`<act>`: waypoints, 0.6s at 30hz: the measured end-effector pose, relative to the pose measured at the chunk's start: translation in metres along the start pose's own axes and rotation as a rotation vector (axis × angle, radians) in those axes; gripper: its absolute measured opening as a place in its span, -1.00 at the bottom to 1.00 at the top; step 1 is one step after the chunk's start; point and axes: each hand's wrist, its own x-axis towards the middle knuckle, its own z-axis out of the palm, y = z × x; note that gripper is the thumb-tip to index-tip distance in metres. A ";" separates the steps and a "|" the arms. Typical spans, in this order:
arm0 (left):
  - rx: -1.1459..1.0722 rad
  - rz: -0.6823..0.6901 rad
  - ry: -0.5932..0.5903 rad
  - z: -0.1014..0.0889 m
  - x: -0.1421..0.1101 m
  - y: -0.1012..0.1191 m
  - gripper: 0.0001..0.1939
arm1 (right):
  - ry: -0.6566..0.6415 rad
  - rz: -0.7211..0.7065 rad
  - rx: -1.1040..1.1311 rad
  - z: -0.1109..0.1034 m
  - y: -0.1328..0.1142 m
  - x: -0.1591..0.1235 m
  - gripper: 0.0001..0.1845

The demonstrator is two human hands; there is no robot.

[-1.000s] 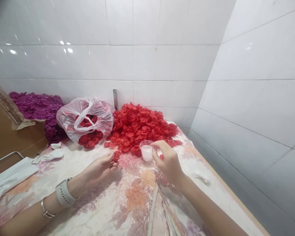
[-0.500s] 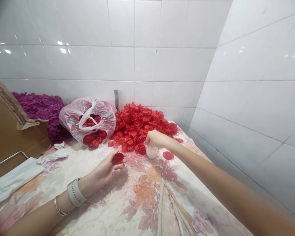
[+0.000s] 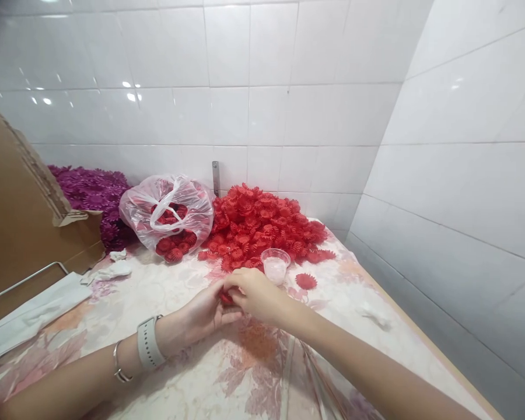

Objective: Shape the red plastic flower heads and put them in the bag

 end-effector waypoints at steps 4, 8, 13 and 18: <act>-0.004 -0.005 0.012 0.001 0.000 -0.001 -0.74 | 0.135 0.080 0.088 0.013 0.010 -0.006 -0.81; -0.011 -0.012 -0.001 0.002 -0.003 0.004 -0.59 | 0.177 0.086 0.225 0.012 0.015 -0.011 -0.83; 0.016 0.027 -0.038 0.001 -0.007 0.009 -0.70 | 0.280 0.205 0.352 0.015 0.021 -0.015 -0.97; 0.103 0.072 -0.083 0.000 -0.010 0.005 -0.79 | 0.211 0.179 0.426 0.019 0.024 -0.015 -0.87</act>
